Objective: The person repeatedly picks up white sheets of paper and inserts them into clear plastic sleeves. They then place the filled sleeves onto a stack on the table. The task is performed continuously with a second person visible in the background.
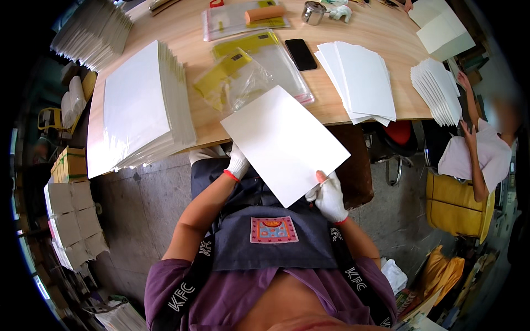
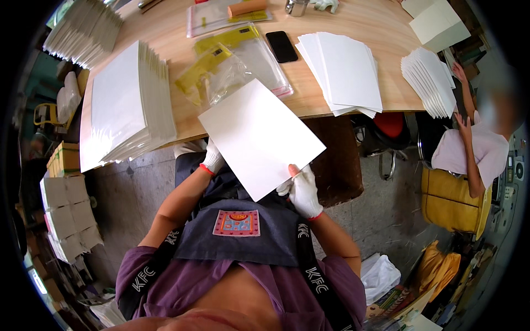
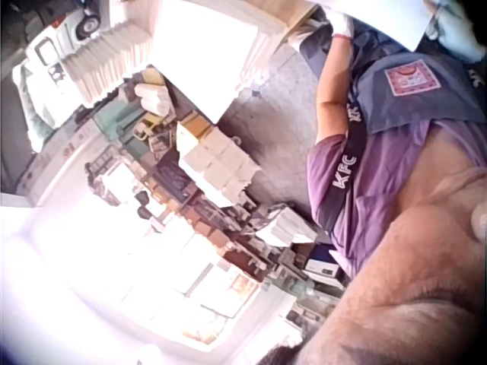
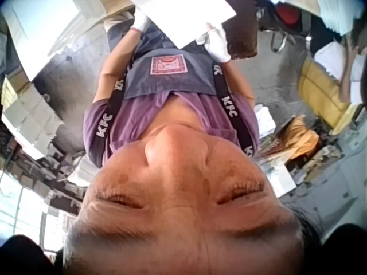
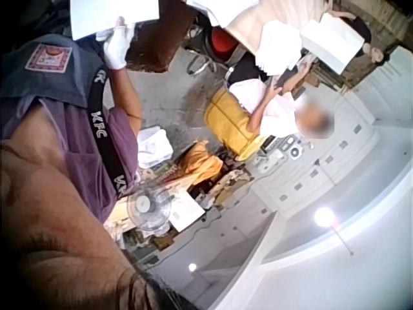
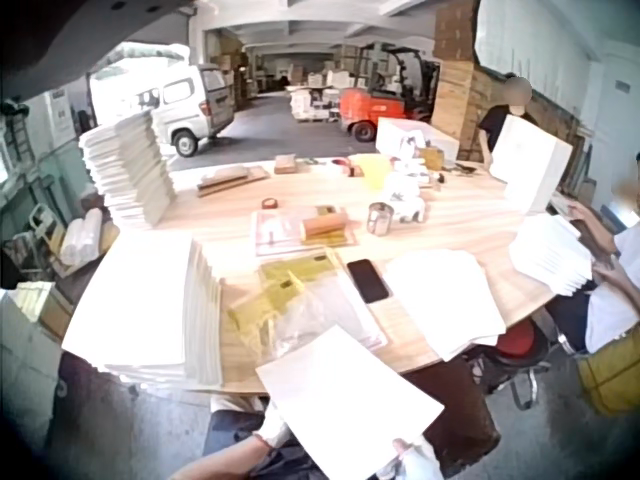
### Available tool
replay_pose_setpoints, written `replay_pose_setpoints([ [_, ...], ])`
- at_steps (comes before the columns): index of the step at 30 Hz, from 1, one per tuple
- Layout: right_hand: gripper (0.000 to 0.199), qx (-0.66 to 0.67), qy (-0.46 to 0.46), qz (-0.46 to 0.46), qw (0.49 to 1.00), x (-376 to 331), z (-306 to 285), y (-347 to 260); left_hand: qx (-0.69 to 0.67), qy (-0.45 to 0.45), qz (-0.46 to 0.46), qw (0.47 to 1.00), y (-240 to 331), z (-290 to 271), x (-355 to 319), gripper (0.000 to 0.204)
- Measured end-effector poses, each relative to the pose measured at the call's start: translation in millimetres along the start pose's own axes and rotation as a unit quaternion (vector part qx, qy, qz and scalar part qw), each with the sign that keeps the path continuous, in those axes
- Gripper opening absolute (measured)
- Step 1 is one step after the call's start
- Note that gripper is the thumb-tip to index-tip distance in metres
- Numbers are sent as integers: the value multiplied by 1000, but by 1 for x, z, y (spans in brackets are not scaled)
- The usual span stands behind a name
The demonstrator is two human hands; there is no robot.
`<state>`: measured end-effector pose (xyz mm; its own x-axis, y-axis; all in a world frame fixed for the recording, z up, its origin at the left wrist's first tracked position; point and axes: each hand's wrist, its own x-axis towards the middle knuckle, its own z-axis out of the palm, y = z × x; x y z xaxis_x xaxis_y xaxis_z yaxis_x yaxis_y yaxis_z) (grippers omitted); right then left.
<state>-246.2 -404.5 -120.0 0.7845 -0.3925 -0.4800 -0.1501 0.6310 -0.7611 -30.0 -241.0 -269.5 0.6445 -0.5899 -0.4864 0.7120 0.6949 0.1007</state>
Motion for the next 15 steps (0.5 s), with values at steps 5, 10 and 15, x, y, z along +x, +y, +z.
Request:
replay_pose_setpoints([
  [5,30,6,-34,-16,999,5,3,31,197,58,81,975,-8,-15,-6,43],
  [10,27,7,-8,-19,1000,37,11,64,369,-37,41,928,-21,-36,-6,36],
  [15,43,328,-69,50,941,104,44,81,491,11,46,870,-26,-20,-23,26],
])
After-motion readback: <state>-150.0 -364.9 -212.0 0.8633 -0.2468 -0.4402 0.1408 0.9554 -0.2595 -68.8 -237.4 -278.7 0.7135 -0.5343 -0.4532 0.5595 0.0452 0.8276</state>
